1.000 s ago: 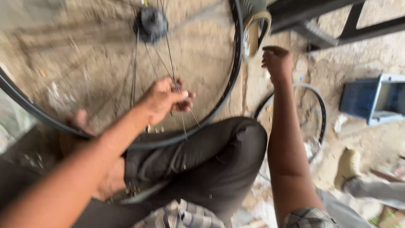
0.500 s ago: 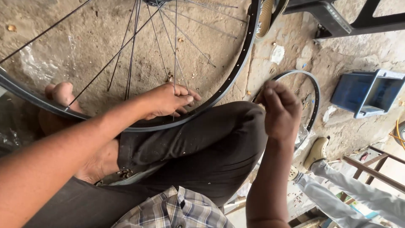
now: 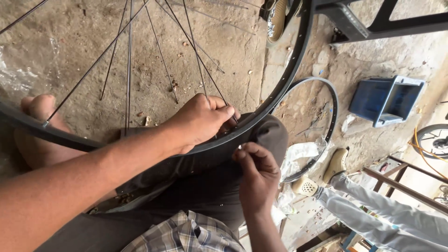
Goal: Repairing a bicycle wheel by inserting and tightening spokes into the rim.
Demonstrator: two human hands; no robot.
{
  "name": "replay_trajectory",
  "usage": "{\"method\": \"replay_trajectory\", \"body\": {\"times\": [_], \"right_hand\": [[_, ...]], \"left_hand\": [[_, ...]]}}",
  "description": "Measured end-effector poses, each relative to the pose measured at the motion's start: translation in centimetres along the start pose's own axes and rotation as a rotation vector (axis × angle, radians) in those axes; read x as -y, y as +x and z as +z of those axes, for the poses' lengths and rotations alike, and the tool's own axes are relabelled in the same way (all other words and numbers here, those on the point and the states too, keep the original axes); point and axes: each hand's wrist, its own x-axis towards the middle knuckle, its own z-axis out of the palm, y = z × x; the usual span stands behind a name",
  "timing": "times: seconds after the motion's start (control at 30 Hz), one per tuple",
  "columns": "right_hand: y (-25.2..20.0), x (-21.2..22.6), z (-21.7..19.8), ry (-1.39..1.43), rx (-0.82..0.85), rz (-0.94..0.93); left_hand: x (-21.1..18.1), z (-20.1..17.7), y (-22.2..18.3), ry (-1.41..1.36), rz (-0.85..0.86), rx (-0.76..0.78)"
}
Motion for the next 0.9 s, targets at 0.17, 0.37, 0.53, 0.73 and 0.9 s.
{"method": "replay_trajectory", "body": {"times": [0.17, 0.37, 0.53, 0.73, 0.9], "right_hand": [[1.9, -0.8, 2.3, 0.016, -0.204, -0.097], [2.0, -1.2, 2.5, 0.055, -0.204, -0.136], [2.0, -1.5, 2.7, -0.089, -0.201, -0.171], [2.5, -1.6, 2.3, -0.1, -0.137, -0.222], [2.7, -1.3, 2.2, -0.039, -0.127, -0.211]], "left_hand": [[0.4, 0.3, 0.5, 0.092, 0.079, -0.107], [-0.1, 0.0, 0.0, 0.22, 0.039, -0.191], [-0.4, 0.3, -0.2, 0.249, 0.069, -0.169], [-0.8, 0.2, -0.7, 0.301, 0.051, -0.181], [-0.9, 0.2, -0.6, 0.269, 0.082, -0.139]]}}
